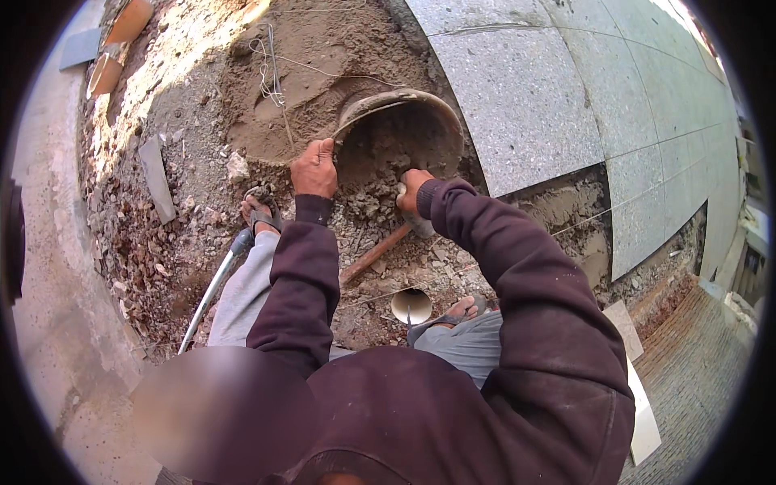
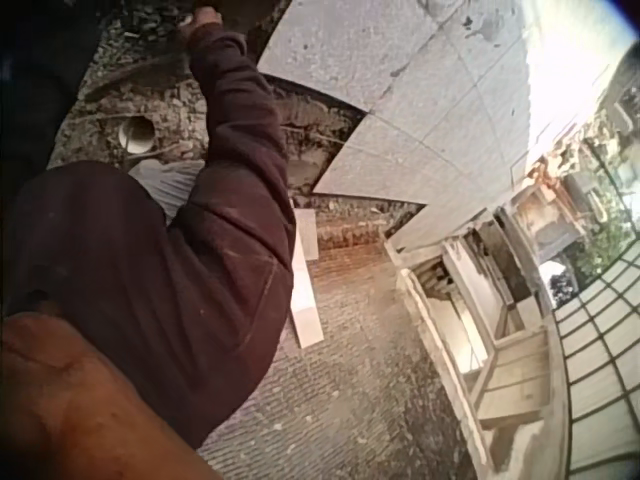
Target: Applying mortar to a floor surface using a trowel to prepare for tile laying.
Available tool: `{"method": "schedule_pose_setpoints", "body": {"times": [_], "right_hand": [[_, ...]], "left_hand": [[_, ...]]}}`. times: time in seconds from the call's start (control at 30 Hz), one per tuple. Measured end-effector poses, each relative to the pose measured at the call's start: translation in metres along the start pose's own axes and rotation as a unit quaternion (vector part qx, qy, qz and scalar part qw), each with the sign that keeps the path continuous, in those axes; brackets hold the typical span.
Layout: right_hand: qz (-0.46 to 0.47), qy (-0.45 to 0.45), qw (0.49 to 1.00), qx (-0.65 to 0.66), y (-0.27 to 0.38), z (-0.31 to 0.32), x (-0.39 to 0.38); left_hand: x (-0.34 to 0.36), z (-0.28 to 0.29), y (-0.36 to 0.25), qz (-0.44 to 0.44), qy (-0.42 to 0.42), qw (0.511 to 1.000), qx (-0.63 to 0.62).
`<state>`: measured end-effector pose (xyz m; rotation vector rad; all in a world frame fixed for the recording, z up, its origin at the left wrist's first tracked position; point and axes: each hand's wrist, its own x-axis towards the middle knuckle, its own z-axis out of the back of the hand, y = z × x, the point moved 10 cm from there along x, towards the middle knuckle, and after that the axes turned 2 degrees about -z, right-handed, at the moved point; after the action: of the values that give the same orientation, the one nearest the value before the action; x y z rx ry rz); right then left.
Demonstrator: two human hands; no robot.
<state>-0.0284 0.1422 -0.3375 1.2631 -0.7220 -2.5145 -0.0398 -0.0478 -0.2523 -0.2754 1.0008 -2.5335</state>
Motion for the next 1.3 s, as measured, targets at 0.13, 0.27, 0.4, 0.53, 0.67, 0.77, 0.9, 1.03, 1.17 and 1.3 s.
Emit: {"method": "schedule_pose_setpoints", "body": {"times": [0.13,0.27,0.4,0.53,0.67,0.77,0.9,1.03,1.17,1.3], "right_hand": [[-0.085,0.056,0.981,0.167,-0.002,-0.016,-0.015],[-0.03,0.044,0.974,0.219,0.014,-0.008,-0.035],[0.001,-0.003,0.983,0.186,0.02,0.007,-0.043],[0.042,-0.004,0.973,0.225,0.029,0.033,-0.059],[0.068,-0.021,0.968,0.24,0.018,0.068,-0.104],[0.068,-0.061,0.962,0.256,-0.019,0.093,-0.165],[0.045,-0.156,0.956,0.242,-0.08,0.127,-0.282],[-0.119,-0.315,0.928,0.159,-0.147,0.134,-0.399],[-0.28,-0.462,0.835,0.106,-0.21,0.087,-0.466],[-0.452,-0.361,0.801,0.152,-0.3,-0.023,-0.402]], "left_hand": [[-0.002,-0.008,-0.005,-0.025,0.045,0.998,-0.021],[0.001,-0.005,-0.002,-0.019,0.029,0.999,-0.02],[0.008,-0.006,0.015,-0.018,0.02,0.999,-0.018],[0.017,-0.011,0.043,0.019,0.044,0.994,-0.103],[0.024,-0.009,0.043,-0.043,0.003,0.995,-0.093],[0.035,-0.016,0.059,-0.004,0.032,0.999,-0.033],[0.05,-0.019,0.073,0.016,0.057,0.998,0.001],[0.056,-0.021,0.079,0.014,0.07,0.993,0.094],[0.058,-0.022,0.083,-0.008,0.082,0.99,0.119],[0.064,-0.023,0.089,-0.052,0.085,0.989,0.112]]}}
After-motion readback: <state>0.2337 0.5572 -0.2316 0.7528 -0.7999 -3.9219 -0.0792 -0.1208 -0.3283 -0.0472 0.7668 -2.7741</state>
